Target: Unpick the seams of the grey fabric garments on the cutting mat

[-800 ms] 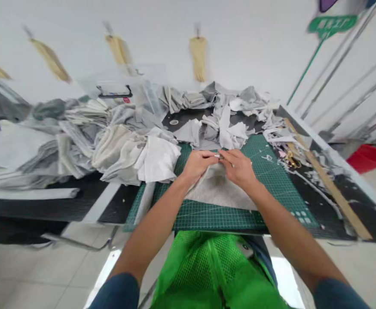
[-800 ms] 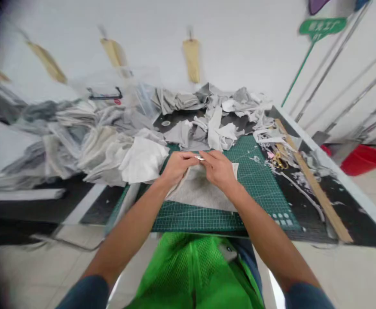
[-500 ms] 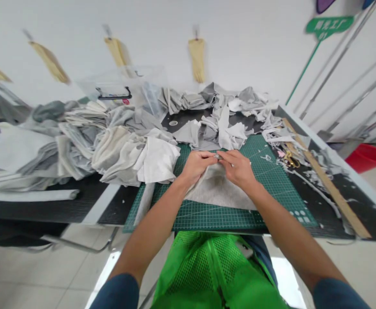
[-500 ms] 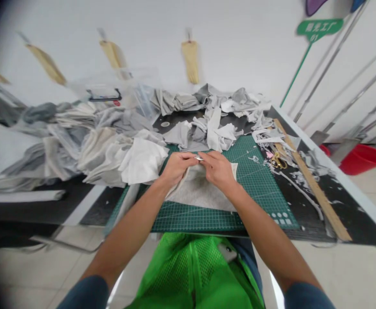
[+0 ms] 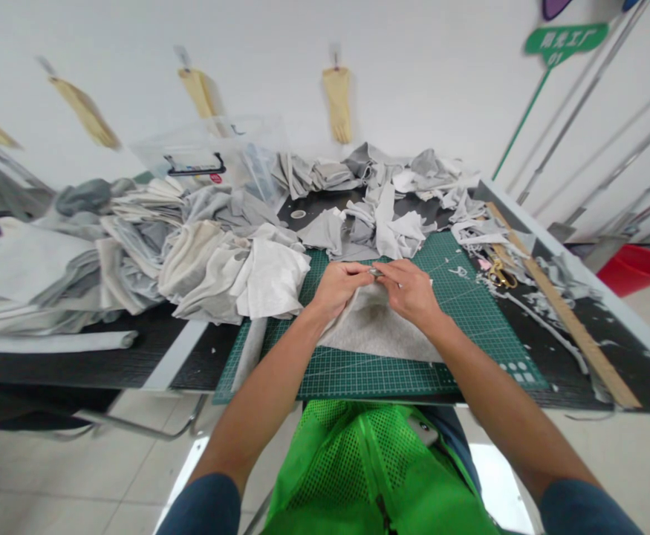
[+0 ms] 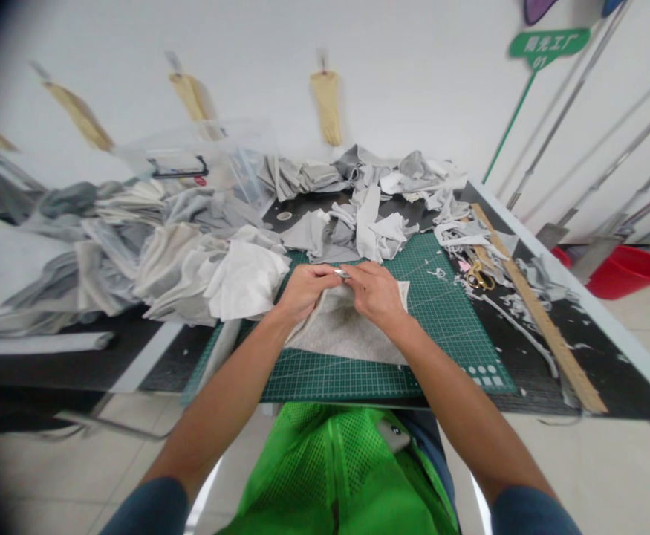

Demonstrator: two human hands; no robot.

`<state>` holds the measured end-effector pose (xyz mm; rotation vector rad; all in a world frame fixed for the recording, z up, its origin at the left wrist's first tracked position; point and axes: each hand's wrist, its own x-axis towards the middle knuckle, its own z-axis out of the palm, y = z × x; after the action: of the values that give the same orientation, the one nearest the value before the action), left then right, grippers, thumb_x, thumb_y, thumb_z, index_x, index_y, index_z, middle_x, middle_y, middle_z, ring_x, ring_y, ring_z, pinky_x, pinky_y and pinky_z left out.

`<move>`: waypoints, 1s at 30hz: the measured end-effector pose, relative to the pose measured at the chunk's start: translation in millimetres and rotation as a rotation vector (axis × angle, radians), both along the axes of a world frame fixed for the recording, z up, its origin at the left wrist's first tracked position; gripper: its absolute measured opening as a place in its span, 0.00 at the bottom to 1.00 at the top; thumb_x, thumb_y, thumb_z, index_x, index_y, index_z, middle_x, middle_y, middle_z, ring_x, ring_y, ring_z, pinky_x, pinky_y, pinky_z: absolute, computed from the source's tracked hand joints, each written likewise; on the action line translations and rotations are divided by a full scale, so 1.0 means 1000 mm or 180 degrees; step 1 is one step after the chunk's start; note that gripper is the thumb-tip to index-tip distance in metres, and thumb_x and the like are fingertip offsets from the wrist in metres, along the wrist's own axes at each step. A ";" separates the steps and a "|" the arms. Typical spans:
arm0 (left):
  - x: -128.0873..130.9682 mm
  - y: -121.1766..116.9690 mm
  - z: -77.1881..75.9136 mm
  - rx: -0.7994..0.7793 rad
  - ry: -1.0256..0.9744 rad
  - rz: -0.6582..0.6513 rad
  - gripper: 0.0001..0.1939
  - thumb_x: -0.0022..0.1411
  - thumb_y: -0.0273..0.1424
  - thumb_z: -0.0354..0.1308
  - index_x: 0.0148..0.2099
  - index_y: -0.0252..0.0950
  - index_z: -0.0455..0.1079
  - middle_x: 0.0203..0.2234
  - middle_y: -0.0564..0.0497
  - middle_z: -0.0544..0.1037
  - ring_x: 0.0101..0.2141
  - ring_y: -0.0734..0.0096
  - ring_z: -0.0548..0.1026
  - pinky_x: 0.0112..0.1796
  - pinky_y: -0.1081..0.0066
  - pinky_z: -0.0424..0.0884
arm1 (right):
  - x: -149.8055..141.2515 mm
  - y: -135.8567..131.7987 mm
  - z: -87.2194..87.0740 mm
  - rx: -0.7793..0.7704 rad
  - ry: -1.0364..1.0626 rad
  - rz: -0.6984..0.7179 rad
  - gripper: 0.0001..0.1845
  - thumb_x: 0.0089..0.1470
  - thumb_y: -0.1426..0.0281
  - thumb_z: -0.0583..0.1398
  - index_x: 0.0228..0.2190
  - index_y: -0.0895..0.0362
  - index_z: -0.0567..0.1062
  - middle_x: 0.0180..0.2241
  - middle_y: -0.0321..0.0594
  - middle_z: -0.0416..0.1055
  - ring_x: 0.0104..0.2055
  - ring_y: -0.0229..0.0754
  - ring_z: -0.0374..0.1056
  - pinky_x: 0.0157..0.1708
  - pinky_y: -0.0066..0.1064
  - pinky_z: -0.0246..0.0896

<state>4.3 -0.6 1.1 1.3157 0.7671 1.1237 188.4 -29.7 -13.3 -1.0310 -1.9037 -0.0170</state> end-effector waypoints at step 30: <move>0.000 0.000 0.001 0.0443 0.0242 0.0510 0.09 0.53 0.36 0.71 0.34 0.36 0.84 0.30 0.49 0.84 0.32 0.71 0.77 0.37 0.70 0.71 | -0.004 -0.007 0.013 -0.0529 0.0589 0.0136 0.14 0.62 0.64 0.62 0.47 0.52 0.82 0.42 0.43 0.82 0.43 0.48 0.77 0.45 0.39 0.72</move>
<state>4.2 -0.4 2.6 1.4397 0.8755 1.2791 184.3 -36.7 0.0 -1.0634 -1.7796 0.2570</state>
